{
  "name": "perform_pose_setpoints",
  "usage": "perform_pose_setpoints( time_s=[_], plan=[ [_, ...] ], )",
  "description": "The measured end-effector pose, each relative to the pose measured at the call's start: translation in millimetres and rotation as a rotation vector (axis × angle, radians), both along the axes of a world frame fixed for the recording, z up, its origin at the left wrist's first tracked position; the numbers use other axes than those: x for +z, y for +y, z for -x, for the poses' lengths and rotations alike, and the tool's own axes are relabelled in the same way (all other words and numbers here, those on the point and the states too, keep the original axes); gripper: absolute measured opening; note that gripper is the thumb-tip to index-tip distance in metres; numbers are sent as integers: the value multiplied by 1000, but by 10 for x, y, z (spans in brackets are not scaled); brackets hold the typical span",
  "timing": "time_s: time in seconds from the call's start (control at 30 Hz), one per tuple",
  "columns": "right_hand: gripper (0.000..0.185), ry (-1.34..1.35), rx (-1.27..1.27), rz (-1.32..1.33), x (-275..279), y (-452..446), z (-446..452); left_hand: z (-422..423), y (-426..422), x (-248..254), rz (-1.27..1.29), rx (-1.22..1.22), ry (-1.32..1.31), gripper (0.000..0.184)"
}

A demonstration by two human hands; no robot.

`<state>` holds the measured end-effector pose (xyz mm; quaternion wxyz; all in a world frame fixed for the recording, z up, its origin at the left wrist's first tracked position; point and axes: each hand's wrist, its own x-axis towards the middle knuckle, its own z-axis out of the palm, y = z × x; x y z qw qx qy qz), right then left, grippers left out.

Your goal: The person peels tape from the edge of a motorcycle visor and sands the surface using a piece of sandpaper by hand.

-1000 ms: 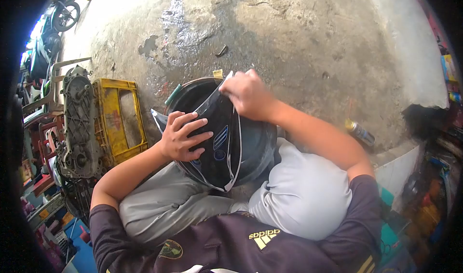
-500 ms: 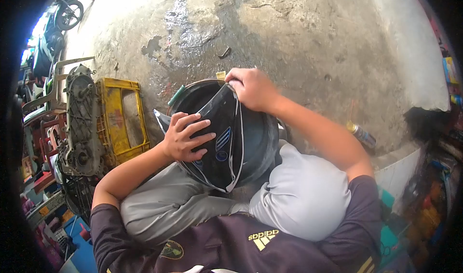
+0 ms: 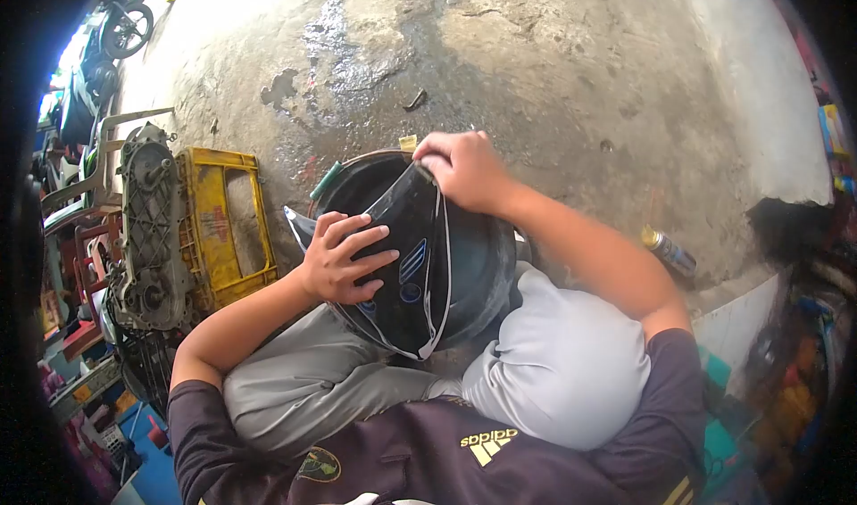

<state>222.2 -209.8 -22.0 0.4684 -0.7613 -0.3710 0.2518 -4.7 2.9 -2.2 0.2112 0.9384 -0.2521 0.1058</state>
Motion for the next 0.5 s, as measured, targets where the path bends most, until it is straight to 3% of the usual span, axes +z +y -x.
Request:
perform_pose_setpoints(
  time_s=[0.5],
  plan=[
    [17,-2,-14,21,123,-23,127,11,1,-11,-4,2,-8,52]
  ],
)
